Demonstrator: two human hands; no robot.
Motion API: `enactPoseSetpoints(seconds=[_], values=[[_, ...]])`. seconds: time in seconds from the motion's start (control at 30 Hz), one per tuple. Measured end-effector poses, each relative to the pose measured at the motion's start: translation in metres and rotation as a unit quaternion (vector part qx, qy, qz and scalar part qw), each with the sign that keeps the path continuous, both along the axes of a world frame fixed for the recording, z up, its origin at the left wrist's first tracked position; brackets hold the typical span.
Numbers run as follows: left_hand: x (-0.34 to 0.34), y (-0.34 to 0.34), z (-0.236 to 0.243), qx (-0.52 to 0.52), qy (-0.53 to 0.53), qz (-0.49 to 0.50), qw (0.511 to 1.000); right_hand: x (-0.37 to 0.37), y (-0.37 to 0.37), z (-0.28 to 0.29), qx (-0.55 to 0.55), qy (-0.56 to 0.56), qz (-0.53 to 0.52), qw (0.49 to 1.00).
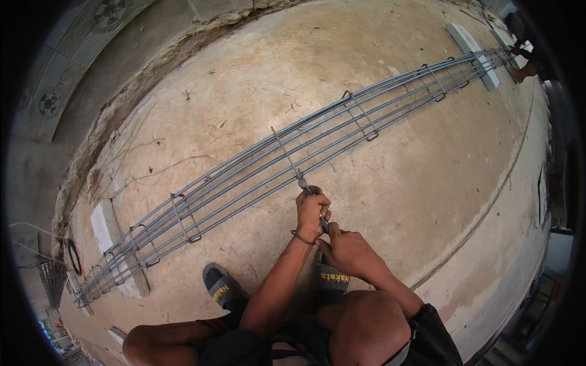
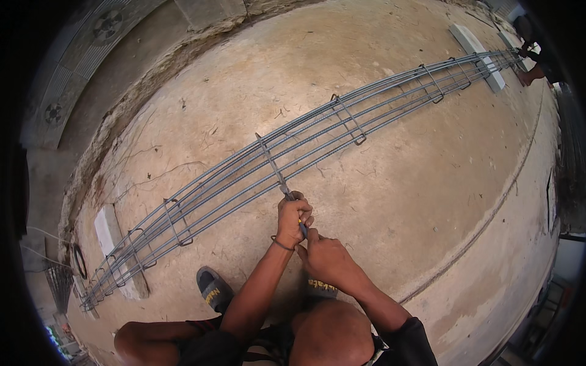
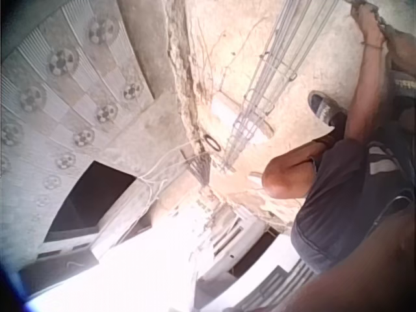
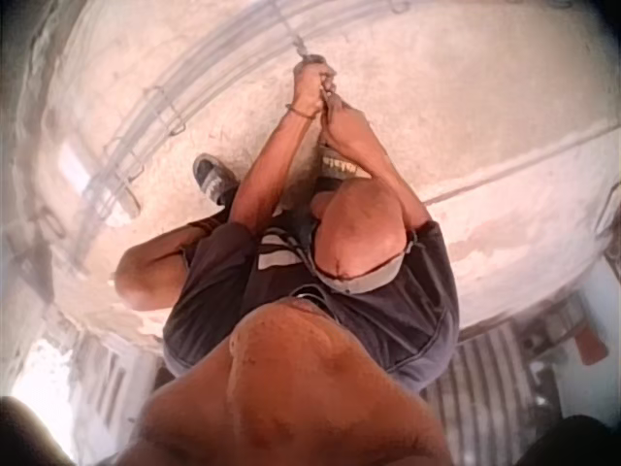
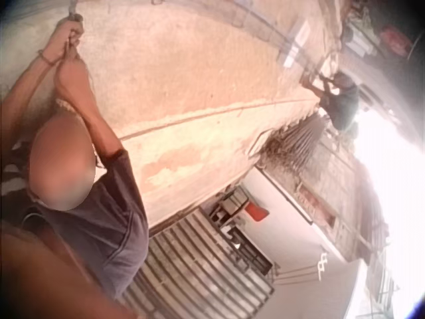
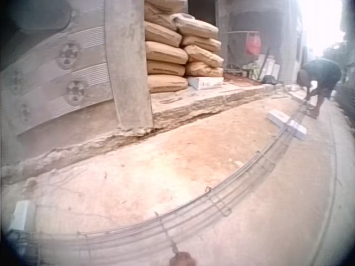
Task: The person prepares a rebar frame by tying lengths of rebar together using wire and pliers.
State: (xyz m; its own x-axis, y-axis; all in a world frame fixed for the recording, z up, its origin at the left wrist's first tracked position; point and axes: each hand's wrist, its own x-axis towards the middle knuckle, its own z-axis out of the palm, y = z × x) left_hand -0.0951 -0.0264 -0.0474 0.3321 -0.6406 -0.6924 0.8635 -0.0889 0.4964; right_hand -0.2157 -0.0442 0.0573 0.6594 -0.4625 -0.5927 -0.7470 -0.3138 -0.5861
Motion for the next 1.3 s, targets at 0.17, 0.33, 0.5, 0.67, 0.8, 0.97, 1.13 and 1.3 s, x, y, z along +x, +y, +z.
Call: enactPoseSetpoints(seconds=[0.17, 0.33, 0.5, 0.67, 0.8, 0.97, 1.13, 1.3], values=[[0.004, 0.001, -0.002, 0.008, 0.011, 0.015, 1.000, -0.012, -0.044, 0.043, -0.011, 0.004, 0.042, 0.999], [-0.006, -0.008, -0.008, -0.057, 0.054, -0.002, 0.997, -0.044, -0.034, -0.059, 0.474, -0.155, -0.133, 0.857], [0.001, -0.002, -0.002, -0.086, 0.068, -0.002, 0.994, -0.030, 0.002, -0.073, 0.436, -0.128, -0.162, 0.876], [0.005, 0.008, -0.008, -0.108, 0.042, 0.001, 0.993, -0.016, 0.010, -0.063, 0.184, -0.023, -0.167, 0.968], [-0.007, 0.000, 0.028, 0.033, -0.024, -0.001, 0.999, -0.015, 0.007, -0.064, 0.041, 0.001, -0.115, 0.992], [-0.008, 0.003, 0.025, 0.053, -0.036, -0.057, 0.996, -0.011, 0.033, -0.077, -0.167, -0.007, -0.160, 0.973], [0.010, 0.012, 0.009, -0.035, 0.110, -0.087, 0.989, -0.026, 0.001, -0.048, 0.078, -0.128, -0.092, 0.984], [0.015, 0.018, -0.019, -0.153, 0.225, -0.124, 0.954, -0.030, 0.010, -0.076, 0.492, -0.142, -0.266, 0.816]])
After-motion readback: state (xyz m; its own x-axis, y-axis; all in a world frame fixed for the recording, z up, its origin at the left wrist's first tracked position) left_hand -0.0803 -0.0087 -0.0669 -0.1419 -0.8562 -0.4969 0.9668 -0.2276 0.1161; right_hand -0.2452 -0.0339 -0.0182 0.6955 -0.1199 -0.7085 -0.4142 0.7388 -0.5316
